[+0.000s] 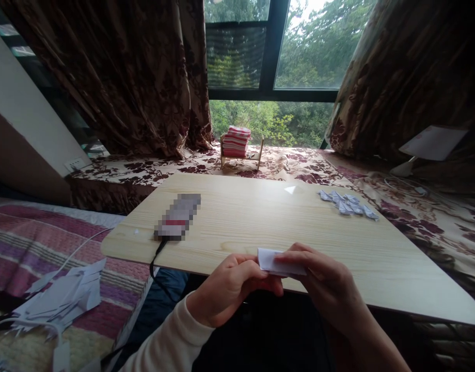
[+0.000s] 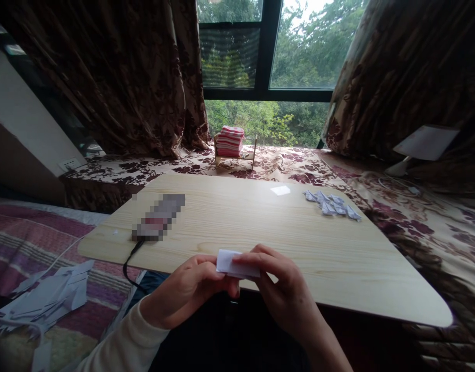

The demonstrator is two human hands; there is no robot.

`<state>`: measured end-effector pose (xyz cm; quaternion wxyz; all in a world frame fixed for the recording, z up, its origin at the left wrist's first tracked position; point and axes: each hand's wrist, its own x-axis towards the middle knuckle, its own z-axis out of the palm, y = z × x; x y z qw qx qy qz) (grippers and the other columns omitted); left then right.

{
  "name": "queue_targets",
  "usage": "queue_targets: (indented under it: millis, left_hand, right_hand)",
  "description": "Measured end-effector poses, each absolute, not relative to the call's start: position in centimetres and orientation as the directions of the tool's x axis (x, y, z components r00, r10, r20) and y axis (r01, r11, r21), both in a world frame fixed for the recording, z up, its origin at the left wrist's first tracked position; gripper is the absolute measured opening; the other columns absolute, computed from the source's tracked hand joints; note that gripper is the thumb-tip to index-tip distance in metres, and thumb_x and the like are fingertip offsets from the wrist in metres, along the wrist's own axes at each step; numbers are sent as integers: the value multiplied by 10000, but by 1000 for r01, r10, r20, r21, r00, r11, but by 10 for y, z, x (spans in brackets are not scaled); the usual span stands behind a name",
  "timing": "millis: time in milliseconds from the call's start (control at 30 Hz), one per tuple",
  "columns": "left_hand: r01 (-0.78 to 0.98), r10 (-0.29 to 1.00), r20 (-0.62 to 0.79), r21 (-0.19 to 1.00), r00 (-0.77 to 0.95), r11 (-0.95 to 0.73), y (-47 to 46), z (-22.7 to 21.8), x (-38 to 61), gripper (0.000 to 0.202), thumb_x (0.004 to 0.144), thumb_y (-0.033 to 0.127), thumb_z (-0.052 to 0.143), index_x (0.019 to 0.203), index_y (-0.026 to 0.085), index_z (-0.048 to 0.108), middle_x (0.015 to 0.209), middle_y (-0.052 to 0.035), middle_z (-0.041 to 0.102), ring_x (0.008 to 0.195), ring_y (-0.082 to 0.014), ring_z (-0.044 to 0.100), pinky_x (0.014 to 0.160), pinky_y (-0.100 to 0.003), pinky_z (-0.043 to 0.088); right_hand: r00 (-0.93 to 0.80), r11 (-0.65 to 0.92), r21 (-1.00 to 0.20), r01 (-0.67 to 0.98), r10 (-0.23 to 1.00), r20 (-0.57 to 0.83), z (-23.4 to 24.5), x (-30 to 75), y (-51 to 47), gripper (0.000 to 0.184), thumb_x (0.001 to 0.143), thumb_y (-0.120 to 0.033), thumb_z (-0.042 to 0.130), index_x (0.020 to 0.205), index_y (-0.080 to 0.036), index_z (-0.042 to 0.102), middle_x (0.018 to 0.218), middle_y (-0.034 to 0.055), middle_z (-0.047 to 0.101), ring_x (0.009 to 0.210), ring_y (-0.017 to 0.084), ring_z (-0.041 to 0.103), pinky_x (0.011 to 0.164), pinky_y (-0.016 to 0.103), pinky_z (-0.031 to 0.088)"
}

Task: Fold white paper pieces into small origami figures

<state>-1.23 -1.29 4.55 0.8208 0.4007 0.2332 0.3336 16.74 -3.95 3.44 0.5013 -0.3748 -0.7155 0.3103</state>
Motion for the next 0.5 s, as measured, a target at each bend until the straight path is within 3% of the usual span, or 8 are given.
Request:
queue_targets:
  millis: [500]
  left_hand:
    - [-318, 730, -97, 855, 677, 409, -12, 57, -15, 177, 630, 138, 537, 685, 81, 696, 667, -63, 630, 733, -165, 547, 785, -281, 395]
  right_hand:
    - [-248, 630, -733, 259, 776, 580, 41, 168, -35, 334, 889, -78, 497, 1045, -320, 669, 725, -28, 577, 625, 91, 573, 559, 178, 440]
